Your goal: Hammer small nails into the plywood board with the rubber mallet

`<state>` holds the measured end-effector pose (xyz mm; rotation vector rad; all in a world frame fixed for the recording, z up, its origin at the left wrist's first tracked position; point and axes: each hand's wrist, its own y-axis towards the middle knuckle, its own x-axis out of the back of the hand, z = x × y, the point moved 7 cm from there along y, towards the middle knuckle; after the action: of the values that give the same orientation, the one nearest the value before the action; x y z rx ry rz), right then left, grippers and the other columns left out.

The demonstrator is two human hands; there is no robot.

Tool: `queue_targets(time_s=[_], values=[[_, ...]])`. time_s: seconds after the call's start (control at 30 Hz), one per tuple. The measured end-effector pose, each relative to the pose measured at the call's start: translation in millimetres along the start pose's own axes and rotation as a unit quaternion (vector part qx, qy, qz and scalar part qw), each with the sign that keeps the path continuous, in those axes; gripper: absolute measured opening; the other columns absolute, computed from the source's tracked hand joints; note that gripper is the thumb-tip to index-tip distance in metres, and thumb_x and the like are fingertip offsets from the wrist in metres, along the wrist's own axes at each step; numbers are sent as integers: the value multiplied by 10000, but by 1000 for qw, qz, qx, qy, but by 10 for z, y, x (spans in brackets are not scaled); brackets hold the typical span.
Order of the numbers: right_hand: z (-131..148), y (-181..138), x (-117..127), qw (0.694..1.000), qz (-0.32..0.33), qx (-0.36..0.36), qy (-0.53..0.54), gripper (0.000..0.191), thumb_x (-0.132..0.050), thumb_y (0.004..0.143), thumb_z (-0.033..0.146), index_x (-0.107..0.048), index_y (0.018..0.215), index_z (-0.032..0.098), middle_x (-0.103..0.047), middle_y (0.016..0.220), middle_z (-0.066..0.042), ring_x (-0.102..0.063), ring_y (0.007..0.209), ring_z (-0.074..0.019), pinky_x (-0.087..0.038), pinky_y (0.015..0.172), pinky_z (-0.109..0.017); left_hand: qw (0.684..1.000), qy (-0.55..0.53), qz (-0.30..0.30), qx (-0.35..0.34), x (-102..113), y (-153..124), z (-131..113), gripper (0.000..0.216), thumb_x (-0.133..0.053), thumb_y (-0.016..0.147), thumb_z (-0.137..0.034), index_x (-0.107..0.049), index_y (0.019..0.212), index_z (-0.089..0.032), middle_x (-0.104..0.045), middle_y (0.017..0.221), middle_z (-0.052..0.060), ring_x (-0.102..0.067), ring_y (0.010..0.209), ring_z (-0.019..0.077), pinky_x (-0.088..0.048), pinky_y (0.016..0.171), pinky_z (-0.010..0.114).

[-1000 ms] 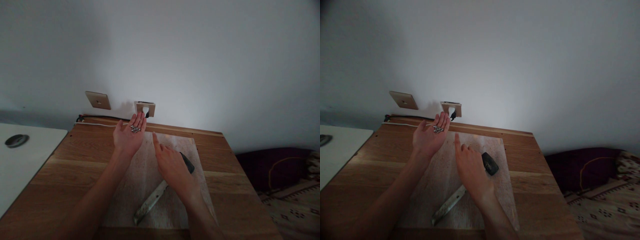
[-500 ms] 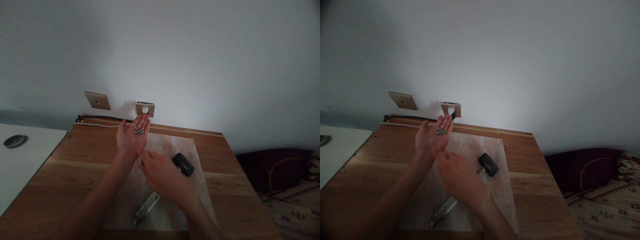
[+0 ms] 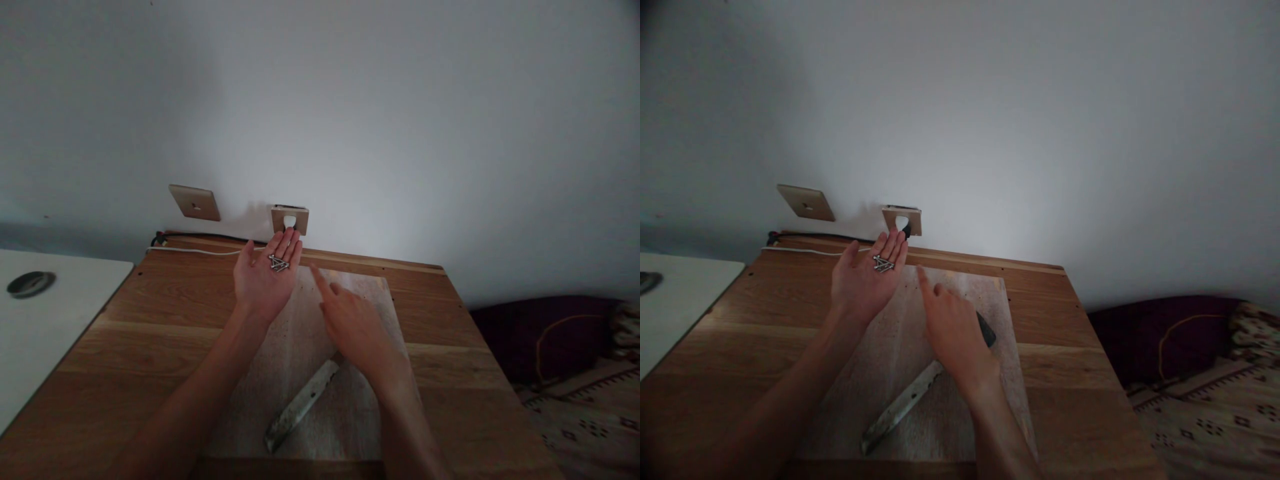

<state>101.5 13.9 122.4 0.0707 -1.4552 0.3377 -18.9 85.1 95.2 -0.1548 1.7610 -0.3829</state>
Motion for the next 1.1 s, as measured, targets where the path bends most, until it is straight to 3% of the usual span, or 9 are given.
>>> queue_targets(time_s=[0.1, 0.27, 0.37, 0.47, 0.63, 0.73, 0.83, 1.0, 1.1], values=[[-204, 9, 119, 996, -61, -30, 50, 678, -451, 1013, 106, -241, 1649, 213, -721, 1138, -142, -713, 948, -245, -561, 811, -376, 1000, 5, 8, 0, -9, 7, 2, 377, -434, 1011, -367, -647, 1215, -131, -724, 1244, 187, -695, 1209, 269, -593, 1015, 375], [-69, -43, 347, 945, -221, 73, 229, 510, -497, 1053, 194, -422, 1554, 254, -714, 1161, -81, -686, 1013, -198, -571, 905, -353, 996, 65, -8, 52, 31, -54, 215, 355, -438, 990, -273, -701, 1136, -83, -757, 1134, 196, -726, 1131, 266, -593, 994, 364], [32, -76, 418, 925, -298, 103, 210, 393, -523, 1043, 202, -559, 1432, 236, -709, 1200, -98, -644, 1147, -237, -554, 990, -413, 987, 102, -21, 126, 66, -143, 470, 368, -392, 1001, -225, -719, 1029, -58, -769, 1028, 192, -753, 1004, 235, -619, 884, 307], [19, -177, 555, 892, -384, 117, 206, 307, -578, 1019, 205, -635, 1321, 209, -710, 1197, -114, -644, 1140, -255, -564, 971, -437, 979, 106, -18, 175, 38, -238, 621, 407, -338, 1028, -193, -709, 922, -64, -762, 910, 166, -754, 874, 203, -623, 725, 249], [-197, -536, 845, 800, -524, 106, 272, 93, -620, 1001, 186, -699, 1028, 227, -721, 972, -44, -681, 911, -195, -566, 810, -350, 994, 43, -2, 97, -89, -322, 361, 339, -393, 1022, -135, -670, 834, -80, -723, 845, 130, -716, 757, 143, -566, 582, 163], [-326, -667, 883, 786, -542, 70, 288, 141, -641, 995, 237, -667, 858, 221, -680, 784, 10, -628, 724, -160, -499, 685, -303, 997, 12, 14, 69, -34, -360, 241, 348, -385, 1030, -146, -641, 800, -95, -665, 776, 91, -639, 642, 101, -453, 452, 124], [-434, -705, 865, 793, -521, 28, 316, 303, -546, 1045, 290, -614, 761, 212, -621, 693, 26, -576, 647, -139, -431, 628, -288, 989, 57, -44, 130, 239, -411, 348, 384, -370, 1027, -145, -602, 724, -103, -588, 674, 64, -535, 522, 93, -371, 379, 152], [-643, -836, 955, 729, -546, 30, 412, 190, -527, 1049, 302, -636, 928, 205, -618, 827, -1, -589, 671, -134, -477, 618, -276, 995, 21, -60, 77, 466, -506, 375, 363, -369, 1007, -109, -574, 707, -116, -545, 663, 37, -501, 516, 77, -366, 393, 144], [-764, -887, 904, 755, -522, 20, 395, 107, -592, 1013, 302, -640, 1050, 214, -653, 958, -30, -637, 759, -157, -532, 681, -303, 988, 45, -89, 120, 582, -606, 500, 353, -382, 992, -98, -565, 692, -122, -535, 648, 37, -488, 503, 85, -346, 372, 153]])
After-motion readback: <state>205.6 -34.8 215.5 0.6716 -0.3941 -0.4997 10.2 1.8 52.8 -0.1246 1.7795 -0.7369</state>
